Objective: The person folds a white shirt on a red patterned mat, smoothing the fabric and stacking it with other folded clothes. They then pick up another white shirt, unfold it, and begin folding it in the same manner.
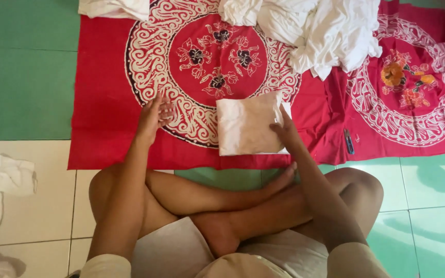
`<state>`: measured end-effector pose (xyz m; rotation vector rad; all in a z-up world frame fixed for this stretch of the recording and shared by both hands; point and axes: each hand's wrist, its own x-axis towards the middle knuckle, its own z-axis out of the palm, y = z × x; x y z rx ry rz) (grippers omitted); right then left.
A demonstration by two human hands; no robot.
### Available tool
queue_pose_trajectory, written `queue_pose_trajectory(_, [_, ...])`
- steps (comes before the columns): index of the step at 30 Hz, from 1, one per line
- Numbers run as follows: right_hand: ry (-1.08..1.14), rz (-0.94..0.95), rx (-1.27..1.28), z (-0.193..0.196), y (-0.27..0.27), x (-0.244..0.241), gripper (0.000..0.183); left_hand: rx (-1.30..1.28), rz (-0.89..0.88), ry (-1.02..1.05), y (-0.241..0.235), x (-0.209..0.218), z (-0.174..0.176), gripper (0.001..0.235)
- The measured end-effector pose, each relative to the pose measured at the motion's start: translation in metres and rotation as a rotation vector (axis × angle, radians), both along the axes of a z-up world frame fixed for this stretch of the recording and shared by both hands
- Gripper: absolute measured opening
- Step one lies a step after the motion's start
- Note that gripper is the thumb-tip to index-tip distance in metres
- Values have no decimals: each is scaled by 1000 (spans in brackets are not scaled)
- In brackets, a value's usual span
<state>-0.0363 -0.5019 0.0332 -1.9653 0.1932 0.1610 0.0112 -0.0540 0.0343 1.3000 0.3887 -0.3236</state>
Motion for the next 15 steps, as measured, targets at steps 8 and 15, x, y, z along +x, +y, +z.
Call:
queue_pose_trajectory(8, [-34,-65,93,-53,-24,16,87,688,-425,-499,-48,-25,-17,53])
queue_pose_trajectory(15, [-84,-33,-74,-33,-40,13,90,1014,-649,-1019,-129,-43,-1,73])
